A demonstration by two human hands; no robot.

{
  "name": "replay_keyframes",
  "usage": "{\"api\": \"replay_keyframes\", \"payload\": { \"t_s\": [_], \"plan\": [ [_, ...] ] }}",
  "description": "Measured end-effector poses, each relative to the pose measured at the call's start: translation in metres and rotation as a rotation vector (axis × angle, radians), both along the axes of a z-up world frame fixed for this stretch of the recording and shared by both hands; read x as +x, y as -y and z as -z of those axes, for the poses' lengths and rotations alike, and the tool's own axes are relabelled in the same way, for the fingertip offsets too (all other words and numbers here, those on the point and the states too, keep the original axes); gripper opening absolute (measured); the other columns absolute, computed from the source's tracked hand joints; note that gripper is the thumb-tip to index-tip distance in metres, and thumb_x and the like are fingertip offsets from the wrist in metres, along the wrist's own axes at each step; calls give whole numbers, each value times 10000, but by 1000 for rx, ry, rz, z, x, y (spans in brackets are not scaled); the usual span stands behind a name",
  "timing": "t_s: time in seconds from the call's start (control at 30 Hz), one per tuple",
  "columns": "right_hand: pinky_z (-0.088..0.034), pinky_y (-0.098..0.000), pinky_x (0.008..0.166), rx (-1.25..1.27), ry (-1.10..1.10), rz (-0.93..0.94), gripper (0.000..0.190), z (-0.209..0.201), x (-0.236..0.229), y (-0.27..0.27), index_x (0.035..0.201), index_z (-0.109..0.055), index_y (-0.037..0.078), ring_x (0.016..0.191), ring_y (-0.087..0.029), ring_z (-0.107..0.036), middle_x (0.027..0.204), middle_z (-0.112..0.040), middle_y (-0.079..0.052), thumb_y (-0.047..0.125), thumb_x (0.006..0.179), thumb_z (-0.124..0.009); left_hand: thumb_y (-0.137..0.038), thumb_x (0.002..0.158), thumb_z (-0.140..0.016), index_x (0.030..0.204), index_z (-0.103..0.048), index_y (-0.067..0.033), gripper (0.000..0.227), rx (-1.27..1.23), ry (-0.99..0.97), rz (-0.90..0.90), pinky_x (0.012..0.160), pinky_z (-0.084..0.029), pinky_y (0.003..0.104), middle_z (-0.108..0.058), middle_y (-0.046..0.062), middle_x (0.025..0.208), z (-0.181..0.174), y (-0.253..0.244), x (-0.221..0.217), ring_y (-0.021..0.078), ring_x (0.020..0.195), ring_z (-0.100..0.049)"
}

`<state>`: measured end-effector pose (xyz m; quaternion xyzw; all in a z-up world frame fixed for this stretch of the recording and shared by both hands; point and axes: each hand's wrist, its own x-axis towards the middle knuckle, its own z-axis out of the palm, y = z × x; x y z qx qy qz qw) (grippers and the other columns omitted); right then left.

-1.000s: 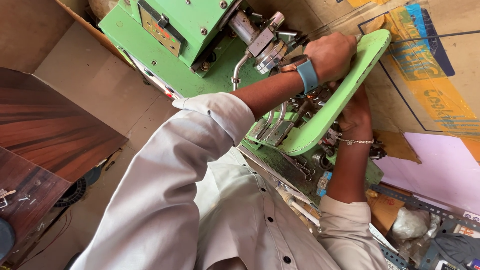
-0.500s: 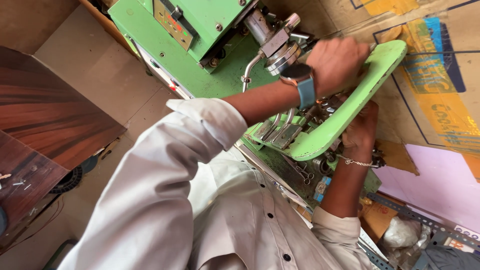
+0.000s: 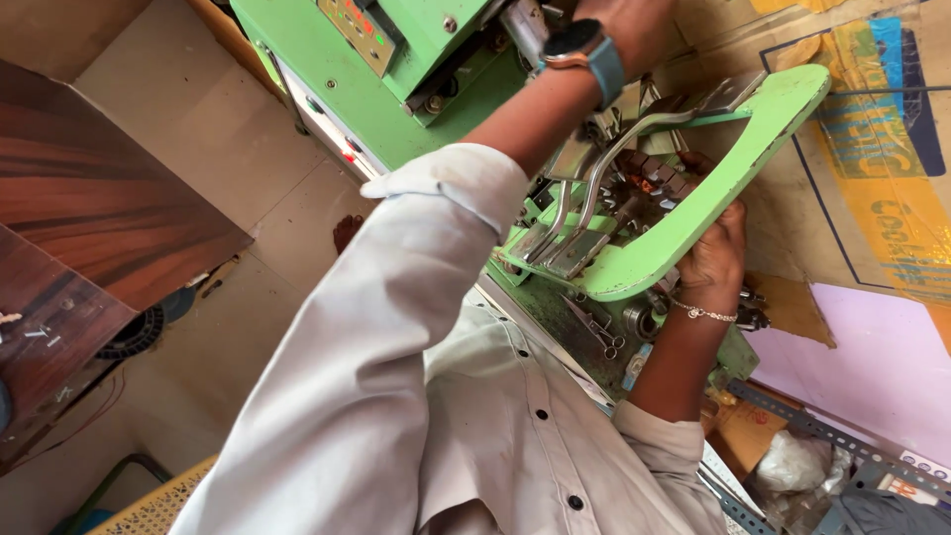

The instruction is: The person operates a green industrial machine, repeatedly inserting small metal components into a rotating mechanism and pressing a control button. The person also adjusts parts of the machine and handles the components by hand.

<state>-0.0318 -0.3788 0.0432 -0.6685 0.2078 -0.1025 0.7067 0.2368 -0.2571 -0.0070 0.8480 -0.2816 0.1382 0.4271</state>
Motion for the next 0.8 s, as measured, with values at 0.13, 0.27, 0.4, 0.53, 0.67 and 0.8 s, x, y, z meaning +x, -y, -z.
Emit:
{"api": "replay_keyframes", "payload": {
  "t_s": [0.13, 0.27, 0.4, 0.53, 0.67, 0.8],
  "plan": [
    [-513, -209, 657, -20, 0, -56, 345, -5, 5, -6, 1281, -679, 7, 749, -57, -605, 906, -650, 36, 51, 940, -711, -237, 964, -713, 1009, -716, -31, 212, -171, -40, 272, 651, -535, 478, -712, 169, 836, -13, -66, -41, 351, 741, -690],
    [-534, -221, 801, -1, 27, -104, 219, -11, 13, -8, 1196, -653, -6, 898, -69, -611, 1164, -651, -43, 51, 991, -708, -244, 1003, -725, 986, -715, -100, 145, -512, 46, 151, 1043, -431, 497, -750, 76, 1023, 28, -187, -136, 296, 1192, -627],
    [-508, -220, 748, -116, 18, -156, 141, -23, 13, -7, 1039, -648, -1, 860, -61, -584, 1368, -645, -96, 5, 912, -709, -142, 974, -733, 985, -724, -63, 81, -525, -360, -211, 932, -494, 426, -679, 105, 991, 17, -234, -190, 272, 1009, -588],
    [-549, -230, 760, -121, 19, -171, 129, -31, 15, -19, 988, -672, 9, 895, -75, -647, 1336, -652, -105, -28, 865, -686, -190, 944, -739, 1159, -682, -68, 253, -436, 201, 22, 998, -464, 452, -632, 104, 1148, -50, -238, -176, 325, 1124, -555],
    [-527, -241, 753, -141, -9, -161, 127, -34, 12, -26, 1057, -712, 8, 838, -70, -612, 1172, -663, -92, -19, 935, -733, -278, 969, -704, 1113, -672, -50, 272, 55, 252, 175, 814, -482, 401, -639, 78, 1019, -97, -204, -173, 257, 1032, -579],
    [-529, -233, 765, -318, 21, -126, 116, -37, 9, -25, 1069, -737, 25, 835, -58, -621, 1173, -701, -61, 35, 960, -774, -167, 1003, -653, 946, -714, -88, 115, 446, -32, 315, 716, -516, 349, -648, 64, 958, -87, -208, -195, 217, 1022, -562]
  ]
}}
